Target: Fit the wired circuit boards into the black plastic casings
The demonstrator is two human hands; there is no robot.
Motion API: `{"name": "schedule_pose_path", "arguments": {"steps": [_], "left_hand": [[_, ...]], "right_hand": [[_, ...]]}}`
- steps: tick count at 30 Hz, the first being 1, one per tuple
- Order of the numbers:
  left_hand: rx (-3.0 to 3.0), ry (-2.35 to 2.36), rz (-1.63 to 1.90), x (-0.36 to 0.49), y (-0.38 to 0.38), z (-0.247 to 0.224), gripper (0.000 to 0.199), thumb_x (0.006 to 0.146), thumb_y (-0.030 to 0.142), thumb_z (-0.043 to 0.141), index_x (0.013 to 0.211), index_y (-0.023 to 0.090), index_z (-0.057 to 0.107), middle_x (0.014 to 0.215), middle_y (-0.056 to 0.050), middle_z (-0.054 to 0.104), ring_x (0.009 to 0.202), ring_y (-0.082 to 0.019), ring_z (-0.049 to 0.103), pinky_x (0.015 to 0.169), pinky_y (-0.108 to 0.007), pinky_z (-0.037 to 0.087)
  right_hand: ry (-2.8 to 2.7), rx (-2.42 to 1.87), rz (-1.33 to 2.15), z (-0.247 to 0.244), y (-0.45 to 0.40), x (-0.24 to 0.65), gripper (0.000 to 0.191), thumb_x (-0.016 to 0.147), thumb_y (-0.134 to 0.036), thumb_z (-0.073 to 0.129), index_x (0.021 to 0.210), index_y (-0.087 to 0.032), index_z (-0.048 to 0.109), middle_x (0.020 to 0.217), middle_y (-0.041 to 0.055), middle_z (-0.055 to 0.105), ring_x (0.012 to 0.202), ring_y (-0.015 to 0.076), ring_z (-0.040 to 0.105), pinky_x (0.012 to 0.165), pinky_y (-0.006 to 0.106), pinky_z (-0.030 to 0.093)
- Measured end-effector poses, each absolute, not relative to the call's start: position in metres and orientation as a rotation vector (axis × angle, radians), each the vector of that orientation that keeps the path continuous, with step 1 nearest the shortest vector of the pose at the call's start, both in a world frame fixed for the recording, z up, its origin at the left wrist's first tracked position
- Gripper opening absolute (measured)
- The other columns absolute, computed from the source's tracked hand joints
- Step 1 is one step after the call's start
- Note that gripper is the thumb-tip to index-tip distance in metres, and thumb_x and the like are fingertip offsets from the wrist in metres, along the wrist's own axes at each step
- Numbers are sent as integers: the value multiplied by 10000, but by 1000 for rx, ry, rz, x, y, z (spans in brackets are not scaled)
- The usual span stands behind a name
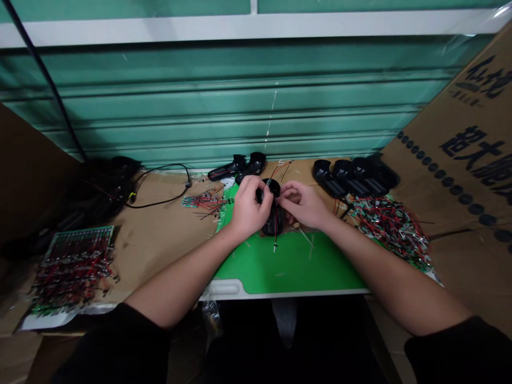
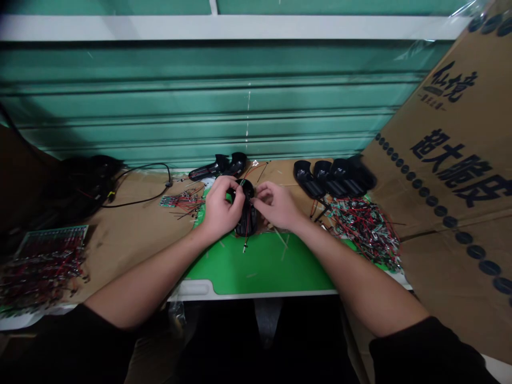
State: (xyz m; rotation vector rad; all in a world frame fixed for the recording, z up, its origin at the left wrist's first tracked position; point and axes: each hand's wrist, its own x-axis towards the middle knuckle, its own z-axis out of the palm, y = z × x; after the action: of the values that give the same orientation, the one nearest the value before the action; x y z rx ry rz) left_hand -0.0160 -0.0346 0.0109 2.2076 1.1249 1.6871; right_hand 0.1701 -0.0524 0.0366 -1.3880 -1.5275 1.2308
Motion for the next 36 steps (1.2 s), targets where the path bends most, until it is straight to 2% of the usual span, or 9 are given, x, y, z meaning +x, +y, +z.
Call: {"name": "schedule_pose_path", "arguments": {"steps": [3, 5, 10, 16, 20, 25, 28, 32, 36], "left_hand": [[2210, 1117, 1692, -16, -35, 12, 144, 1036, 176, 559, 898, 211, 540, 955, -57, 645, 921, -181, 602, 828, -330, 486], [2209, 1117, 1695, -15, -35, 12, 143, 1032, 174, 560, 896, 211, 540, 955, -57, 647, 921, -181, 603, 833, -331, 489], [2220, 1088, 1709, -15, -36, 12, 140, 1041, 185, 559, 903, 211, 545, 970, -59, 652, 946, -181, 618, 863, -335, 505], [2241, 1032, 1754, -15, -36, 13, 139, 1057, 182, 565, 920, 206, 561, 990, -57, 660, 962, -168, 628, 874, -318, 517], [2255, 1024, 1752, -15, -36, 13, 138, 1054, 181, 572, 919, 208, 561, 990, -59, 663, 963, -173, 637, 874, -323, 525], [2249, 1005, 1730, -15, -37, 13, 137, 1047, 164, 577, 920, 210, 558, 977, -51, 664, 958, -170, 648, 858, -319, 528], [2247, 1007, 1710, -15, -38, 12, 137, 1056, 173, 578, 925, 209, 563, 990, -54, 670, 975, -172, 657, 873, -322, 536], [2202, 990, 1708, -15, -38, 13, 111, 1086, 215, 566, 986, 204, 613, 1146, -93, 707, 1119, -191, 685, 982, -364, 561], [2136, 1007, 1746, -17, -38, 18, 133, 1096, 274, 571, 1001, 207, 636, 1275, -123, 706, 1243, -224, 673, 1089, -442, 549]], "right_hand": [[-1449, -1416, 1596, 41, -52, 167, 282, 933, -390, 621, 1076, -148, 638, 646, 11, 656, 453, 139, 603, 442, 228, 517], [-1432, -1413, 1661, 43, -51, 166, 259, 931, -379, 612, 1014, -136, 644, 589, 18, 632, 451, 140, 610, 443, 208, 522], [-1413, -1365, 1645, 42, -52, 166, 262, 857, -354, 659, 985, -126, 656, 578, 19, 642, 437, 128, 602, 435, 188, 518], [-1444, -1271, 1572, 35, -50, 170, 323, 772, -414, 744, 884, -125, 653, 576, 19, 639, 442, 111, 592, 427, 177, 499], [-1482, -1275, 1580, 35, -49, 172, 330, 792, -441, 754, 852, -139, 635, 576, 21, 643, 455, 122, 610, 436, 190, 511], [-1501, -1360, 1553, 37, -49, 170, 240, 846, -384, 656, 847, -145, 631, 560, 22, 633, 438, 134, 603, 421, 196, 498], [-1533, -1349, 1525, 39, -51, 171, 242, 839, -382, 673, 849, -146, 622, 559, 12, 628, 440, 122, 597, 429, 186, 502], [-1553, -1277, 1503, 44, -52, 175, 319, 854, -449, 711, 844, -146, 613, 551, 9, 619, 434, 112, 584, 418, 182, 492], [-1518, -1346, 1501, 45, -47, 179, 262, 897, -378, 703, 845, -130, 639, 566, 36, 635, 435, 126, 595, 407, 190, 491]]}}
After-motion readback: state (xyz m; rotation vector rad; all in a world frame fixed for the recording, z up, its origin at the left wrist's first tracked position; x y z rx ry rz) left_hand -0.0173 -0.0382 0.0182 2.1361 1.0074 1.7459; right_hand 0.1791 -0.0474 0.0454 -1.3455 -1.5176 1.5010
